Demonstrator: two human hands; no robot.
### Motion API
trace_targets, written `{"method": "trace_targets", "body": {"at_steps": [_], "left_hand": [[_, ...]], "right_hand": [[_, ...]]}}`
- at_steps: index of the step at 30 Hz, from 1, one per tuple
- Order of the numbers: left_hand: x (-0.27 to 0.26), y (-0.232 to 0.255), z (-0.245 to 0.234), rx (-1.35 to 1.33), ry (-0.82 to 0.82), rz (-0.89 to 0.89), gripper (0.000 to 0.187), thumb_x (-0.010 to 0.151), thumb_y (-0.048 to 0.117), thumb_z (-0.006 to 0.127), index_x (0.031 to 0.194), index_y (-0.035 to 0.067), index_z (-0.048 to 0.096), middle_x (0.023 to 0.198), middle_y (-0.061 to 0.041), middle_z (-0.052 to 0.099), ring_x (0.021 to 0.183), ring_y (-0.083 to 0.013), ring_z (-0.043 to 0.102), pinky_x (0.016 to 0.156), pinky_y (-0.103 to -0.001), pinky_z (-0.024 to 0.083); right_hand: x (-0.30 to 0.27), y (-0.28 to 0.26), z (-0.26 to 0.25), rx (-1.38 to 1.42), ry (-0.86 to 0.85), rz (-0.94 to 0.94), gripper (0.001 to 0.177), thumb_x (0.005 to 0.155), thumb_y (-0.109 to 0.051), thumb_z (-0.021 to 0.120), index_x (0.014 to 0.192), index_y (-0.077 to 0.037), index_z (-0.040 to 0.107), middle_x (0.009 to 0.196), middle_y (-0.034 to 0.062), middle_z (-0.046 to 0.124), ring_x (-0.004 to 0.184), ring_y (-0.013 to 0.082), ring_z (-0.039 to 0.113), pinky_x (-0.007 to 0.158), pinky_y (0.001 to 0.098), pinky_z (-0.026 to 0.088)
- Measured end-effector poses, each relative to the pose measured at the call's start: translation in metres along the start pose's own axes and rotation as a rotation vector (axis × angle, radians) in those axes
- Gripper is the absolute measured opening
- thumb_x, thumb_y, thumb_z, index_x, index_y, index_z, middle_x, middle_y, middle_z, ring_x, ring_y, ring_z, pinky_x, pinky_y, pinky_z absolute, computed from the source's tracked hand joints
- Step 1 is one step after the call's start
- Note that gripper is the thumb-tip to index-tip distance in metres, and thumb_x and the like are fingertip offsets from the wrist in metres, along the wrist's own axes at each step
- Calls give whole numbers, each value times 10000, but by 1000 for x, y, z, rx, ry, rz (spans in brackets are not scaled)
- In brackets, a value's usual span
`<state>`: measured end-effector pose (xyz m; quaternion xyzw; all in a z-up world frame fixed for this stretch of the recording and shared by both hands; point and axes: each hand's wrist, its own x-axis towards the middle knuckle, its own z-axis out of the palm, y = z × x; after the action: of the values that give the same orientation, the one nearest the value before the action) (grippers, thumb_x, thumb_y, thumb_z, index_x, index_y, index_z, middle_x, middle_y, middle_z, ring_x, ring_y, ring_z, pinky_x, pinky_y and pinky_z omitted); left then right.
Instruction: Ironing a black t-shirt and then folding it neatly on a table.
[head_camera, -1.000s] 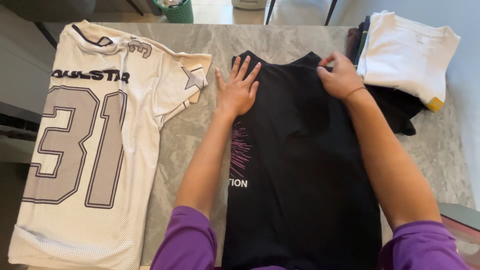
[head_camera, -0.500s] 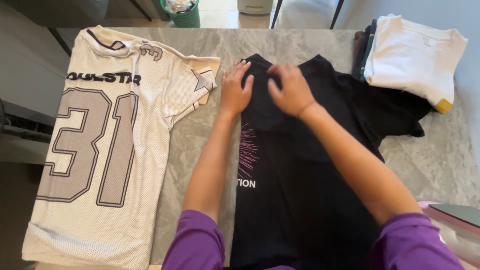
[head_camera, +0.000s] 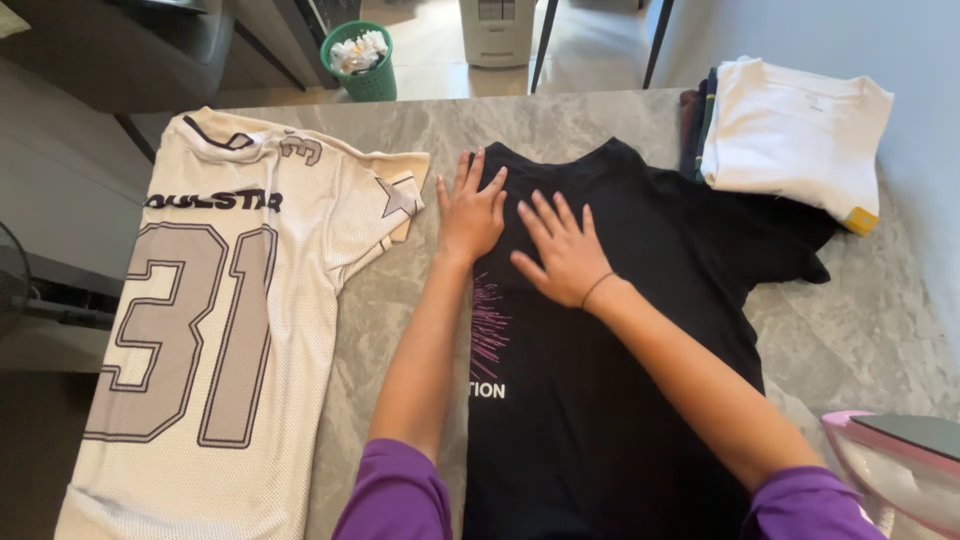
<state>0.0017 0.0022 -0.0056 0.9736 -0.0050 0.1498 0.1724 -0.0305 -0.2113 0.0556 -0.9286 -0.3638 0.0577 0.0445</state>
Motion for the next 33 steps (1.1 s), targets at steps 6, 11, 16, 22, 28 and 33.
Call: {"method": "trace_targets", "body": {"at_steps": [6, 11, 16, 22, 28, 33], "left_hand": [[3, -6, 8, -20, 12, -7, 439, 1137, 374, 559, 1555, 307, 674, 1805, -108, 367, 1701, -352, 250, 1270, -768, 267], [2, -8, 9, -27, 75, 11, 432, 1108, 341, 622, 1529, 293, 706, 1768, -141, 424, 1663, -394, 330, 1242, -769, 315], [2, -18, 6, -205, 224, 33, 471, 1012, 240, 742, 1483, 261, 729, 1603, -199, 560, 1540, -446, 473, 1195, -719, 379], [16, 108, 2, -271, 352, 364, 247, 894, 115, 741, 1085, 244, 832, 1271, -44, 687, 1313, -318, 636, 1127, -510, 475], [9, 225, 70, -234, -7, 508, 410, 1019, 290, 660, 1420, 246, 732, 1512, -91, 634, 1506, -327, 552, 1194, -666, 422], [7, 251, 78, -194, -20, 499, 503, 1038, 312, 655, 1529, 203, 655, 1546, -197, 604, 1532, -365, 533, 1236, -765, 308]], "right_hand": [[1, 18, 17, 66, 54, 35, 807, 1103, -627, 463, 1789, -247, 271, 1857, 115, 217, 1699, 436, 164, 1325, 731, 99], [-37, 57, 31, 98, 266, 48, 536, 1040, -564, 611, 1528, -345, 646, 1613, 7, 588, 1519, 444, 505, 1175, 757, 399], [-111, 151, 36, 103, 744, 285, 97, 950, -285, 723, 966, -358, 786, 1000, -115, 763, 1012, 221, 708, 936, 387, 547], [-176, 237, 30, -41, 1067, 727, 337, 812, -207, 833, 1115, -204, 684, 1089, 2, 582, 1029, 296, 653, 932, 434, 517], [-166, 297, 83, 154, 855, 1182, 764, 858, -664, 896, 1318, -99, 665, 1099, 185, 746, 1075, 468, 732, 912, 625, 573], [-164, 312, 50, 627, 505, 1330, 803, 837, -810, 808, 1180, -84, 842, 1141, 194, 825, 1244, 437, 731, 1005, 613, 553]]}}
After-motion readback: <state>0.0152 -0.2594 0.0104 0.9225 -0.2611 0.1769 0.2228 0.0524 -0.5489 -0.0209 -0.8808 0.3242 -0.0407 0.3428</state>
